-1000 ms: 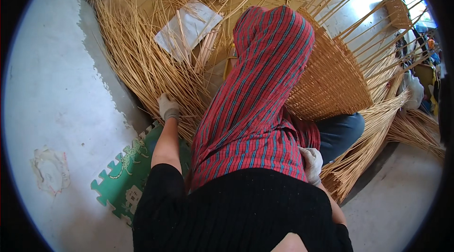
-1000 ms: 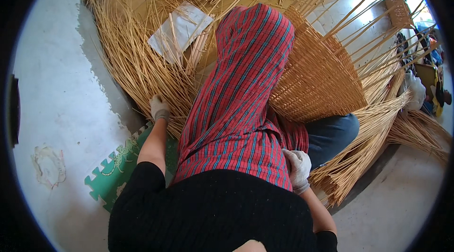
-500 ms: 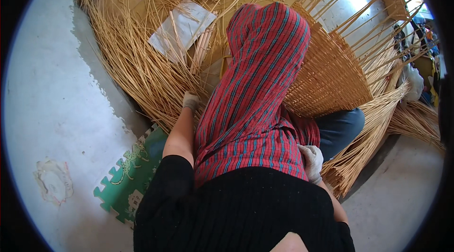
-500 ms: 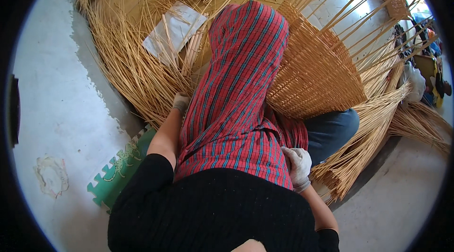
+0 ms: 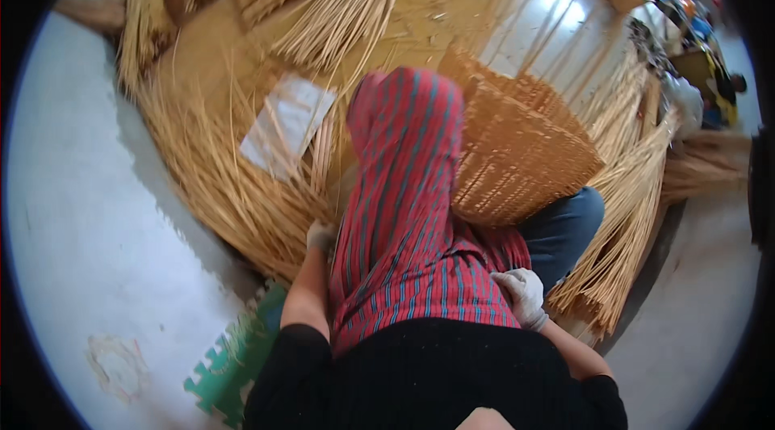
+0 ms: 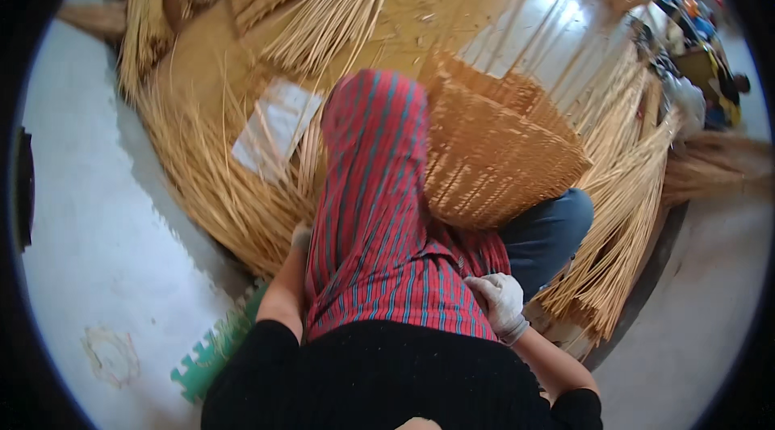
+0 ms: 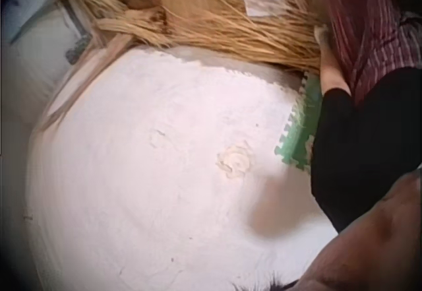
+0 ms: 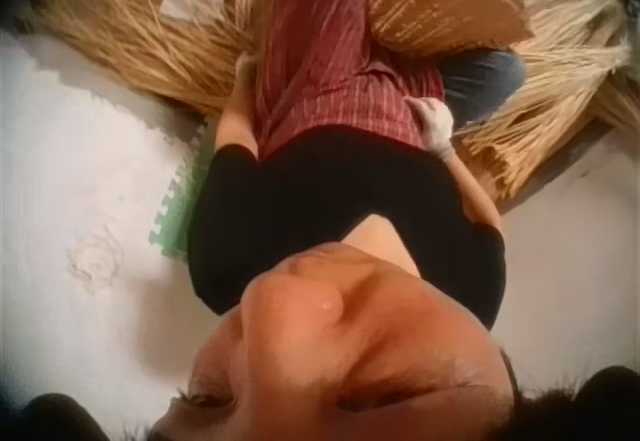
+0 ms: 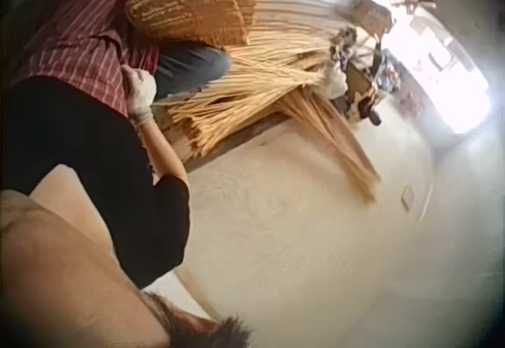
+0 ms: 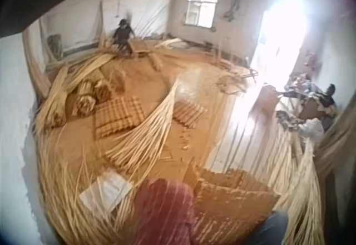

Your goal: Weaving a wicker basket using reeds, a ruler for measurement, and pliers for cutting.

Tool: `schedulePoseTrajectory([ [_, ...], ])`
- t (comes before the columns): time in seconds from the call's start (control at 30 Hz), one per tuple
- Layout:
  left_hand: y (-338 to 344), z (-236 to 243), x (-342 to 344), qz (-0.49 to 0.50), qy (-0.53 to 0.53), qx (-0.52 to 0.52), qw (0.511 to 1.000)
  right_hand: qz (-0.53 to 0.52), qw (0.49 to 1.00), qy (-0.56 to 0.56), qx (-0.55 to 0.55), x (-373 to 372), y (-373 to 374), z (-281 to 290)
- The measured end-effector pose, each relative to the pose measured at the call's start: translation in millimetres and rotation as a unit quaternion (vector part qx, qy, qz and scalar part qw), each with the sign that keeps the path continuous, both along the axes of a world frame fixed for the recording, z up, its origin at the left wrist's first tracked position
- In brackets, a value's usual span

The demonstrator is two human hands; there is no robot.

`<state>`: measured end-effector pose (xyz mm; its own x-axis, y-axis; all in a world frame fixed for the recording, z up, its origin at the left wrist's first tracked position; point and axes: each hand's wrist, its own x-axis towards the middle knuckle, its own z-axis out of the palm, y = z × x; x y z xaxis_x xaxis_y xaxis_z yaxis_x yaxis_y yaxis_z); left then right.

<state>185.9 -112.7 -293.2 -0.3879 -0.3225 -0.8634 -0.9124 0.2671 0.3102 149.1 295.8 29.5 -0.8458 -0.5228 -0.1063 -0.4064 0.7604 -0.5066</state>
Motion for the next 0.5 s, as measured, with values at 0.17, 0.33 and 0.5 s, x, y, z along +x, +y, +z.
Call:
schedulePoseTrajectory([
  [0.17, -85.6, -70.7, 61.0, 0.125, 0.119, 0.014, 0.985, 0.032, 0.998, -0.006, -0.062, 1.5, -1.0, -1.7],
  [0.33, -91.8, -100.9, 6.7, 0.005, 0.172, 0.026, 0.985, 0.025, 0.998, -0.013, -0.050, 10.1, 18.4, -13.9],
  [0.5, -88.1, -110.6, -26.4, -0.029, 0.210, -0.007, 0.977, 0.009, 0.998, 0.019, -0.056, 19.2, 23.5, -14.1],
])
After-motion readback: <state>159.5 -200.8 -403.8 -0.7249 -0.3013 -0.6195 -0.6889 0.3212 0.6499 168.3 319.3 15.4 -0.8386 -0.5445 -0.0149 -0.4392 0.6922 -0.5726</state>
